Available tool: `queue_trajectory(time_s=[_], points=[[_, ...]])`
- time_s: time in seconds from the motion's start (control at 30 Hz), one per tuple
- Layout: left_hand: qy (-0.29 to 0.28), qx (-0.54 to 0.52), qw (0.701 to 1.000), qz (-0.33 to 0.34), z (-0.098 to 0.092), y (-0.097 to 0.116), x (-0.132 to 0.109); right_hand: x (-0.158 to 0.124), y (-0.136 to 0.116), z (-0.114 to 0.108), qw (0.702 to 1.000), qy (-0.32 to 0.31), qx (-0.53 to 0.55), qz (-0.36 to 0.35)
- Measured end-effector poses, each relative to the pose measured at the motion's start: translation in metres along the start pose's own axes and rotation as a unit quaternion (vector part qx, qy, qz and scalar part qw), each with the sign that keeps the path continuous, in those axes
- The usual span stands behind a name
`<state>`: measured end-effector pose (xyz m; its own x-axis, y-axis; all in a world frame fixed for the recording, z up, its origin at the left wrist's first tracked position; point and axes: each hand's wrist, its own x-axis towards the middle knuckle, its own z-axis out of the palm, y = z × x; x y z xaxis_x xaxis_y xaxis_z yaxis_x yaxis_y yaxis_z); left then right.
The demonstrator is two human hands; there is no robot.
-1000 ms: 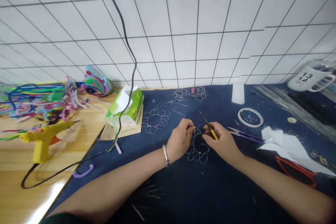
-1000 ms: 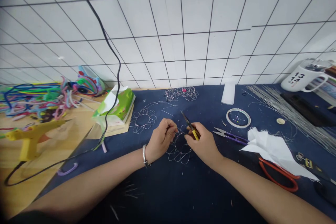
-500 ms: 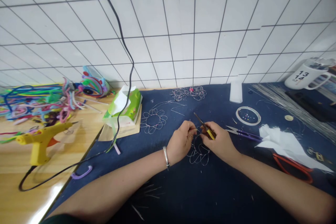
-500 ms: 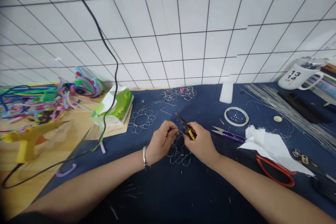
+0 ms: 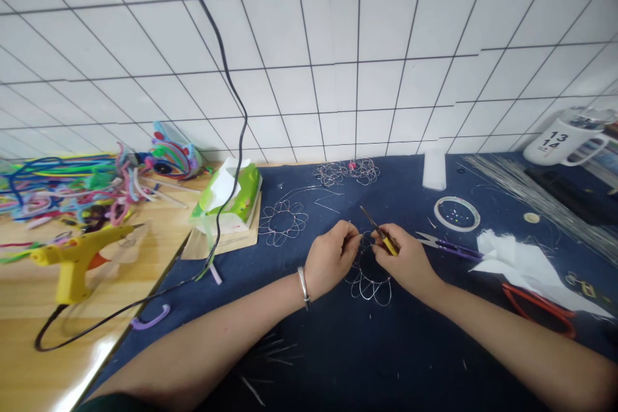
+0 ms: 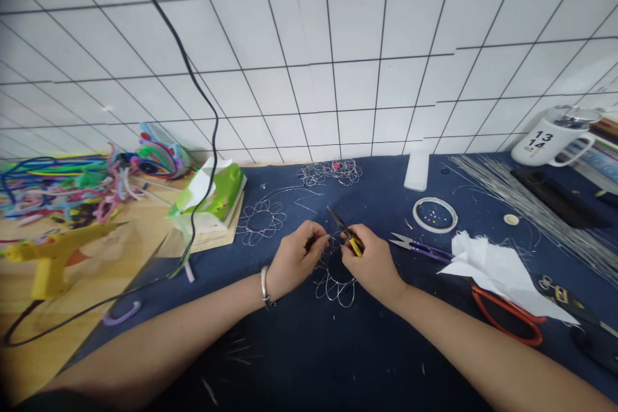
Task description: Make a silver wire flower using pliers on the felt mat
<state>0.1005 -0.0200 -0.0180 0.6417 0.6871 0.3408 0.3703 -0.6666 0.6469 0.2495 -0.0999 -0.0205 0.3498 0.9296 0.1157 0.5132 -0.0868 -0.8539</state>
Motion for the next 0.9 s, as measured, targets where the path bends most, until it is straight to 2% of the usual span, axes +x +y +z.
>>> queue_trajectory(time_s=[0.17,0.37,0.43,0.9], points=[[-0.002,0.054,0.998,0.017,0.0020,-0.0052,-0.0004,-0.0001,-0.0014,0.0002,1.000,-0.010,0.003,0.014],[0.000,0.143,0.982,0.127,0.0019,-0.0093,0.0000,-0.0001,-0.0026,0.0002,1.000,-0.019,-0.007,0.008],[-0.001,0.152,0.978,0.140,0.0013,-0.0089,0.0012,0.0004,-0.0019,0.0004,1.000,-0.017,-0.012,0.007],[-0.017,0.091,0.993,0.077,-0.0002,-0.0015,-0.0019,0.0008,0.0055,0.0026,0.997,-0.010,-0.072,-0.038]])
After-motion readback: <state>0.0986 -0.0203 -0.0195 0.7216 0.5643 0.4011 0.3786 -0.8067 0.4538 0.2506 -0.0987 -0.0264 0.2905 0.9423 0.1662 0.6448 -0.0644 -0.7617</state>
